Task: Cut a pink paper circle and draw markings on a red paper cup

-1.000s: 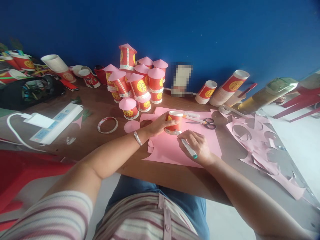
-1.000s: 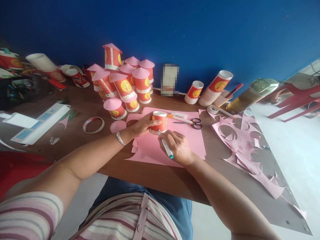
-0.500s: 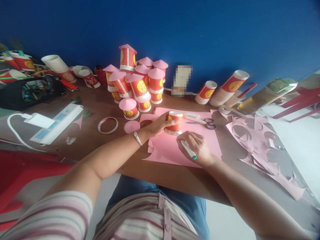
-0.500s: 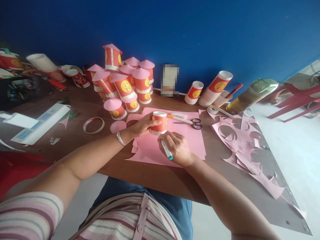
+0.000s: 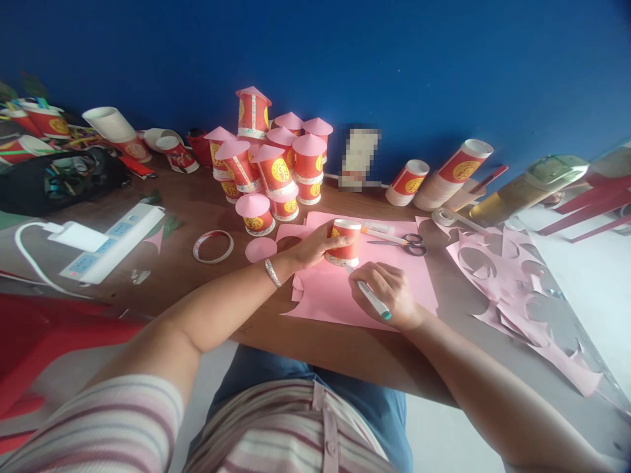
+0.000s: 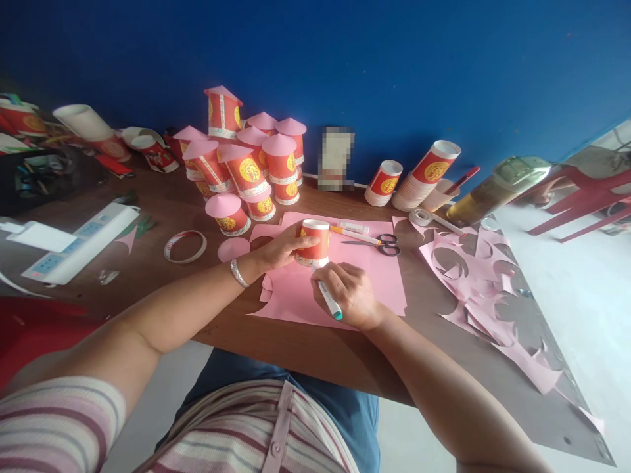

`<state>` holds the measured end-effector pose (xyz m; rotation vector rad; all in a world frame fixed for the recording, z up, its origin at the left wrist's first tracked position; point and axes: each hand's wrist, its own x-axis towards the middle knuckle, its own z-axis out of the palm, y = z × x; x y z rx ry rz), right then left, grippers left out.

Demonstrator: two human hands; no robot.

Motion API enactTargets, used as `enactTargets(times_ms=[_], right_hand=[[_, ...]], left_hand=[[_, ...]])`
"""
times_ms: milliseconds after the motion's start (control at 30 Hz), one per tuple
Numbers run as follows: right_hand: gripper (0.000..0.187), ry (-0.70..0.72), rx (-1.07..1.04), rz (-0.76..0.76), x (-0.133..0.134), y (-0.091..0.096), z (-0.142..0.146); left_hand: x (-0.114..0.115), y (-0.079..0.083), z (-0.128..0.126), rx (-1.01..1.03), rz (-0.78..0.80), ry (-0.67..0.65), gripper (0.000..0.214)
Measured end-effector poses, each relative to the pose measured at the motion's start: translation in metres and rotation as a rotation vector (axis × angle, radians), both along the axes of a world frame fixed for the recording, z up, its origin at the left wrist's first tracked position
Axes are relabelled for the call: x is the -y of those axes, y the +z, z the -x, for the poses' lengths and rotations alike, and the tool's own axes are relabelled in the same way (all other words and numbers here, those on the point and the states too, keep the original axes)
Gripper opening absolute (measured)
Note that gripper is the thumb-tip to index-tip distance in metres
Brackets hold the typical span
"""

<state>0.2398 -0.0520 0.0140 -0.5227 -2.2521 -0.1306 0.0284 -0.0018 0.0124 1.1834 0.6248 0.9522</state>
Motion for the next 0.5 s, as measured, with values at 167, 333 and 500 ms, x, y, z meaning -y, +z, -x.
enactTargets(times_ms=[167, 333, 500], right_hand=[[0.024, -0.001, -0.001, -0.009, 0.0001, -0.0002, -0.0002], [0.022, -0.004, 0.011, 0.002, 0.0005, -0.0001, 0.0002], [0.02, -0.006, 0.014, -0.001, 0.0003, -0.0001, 0.0008]], left_hand=[[0.0004, 0.0015, -0.0005, 0.011, 0.007, 0.001, 0.047], [0.0005, 0.0026, -0.0007, 0.005, 0.014, 0.003, 0.047], [-0.0003, 0.0015, -0.0007, 0.018, 0.012, 0.002, 0.048]])
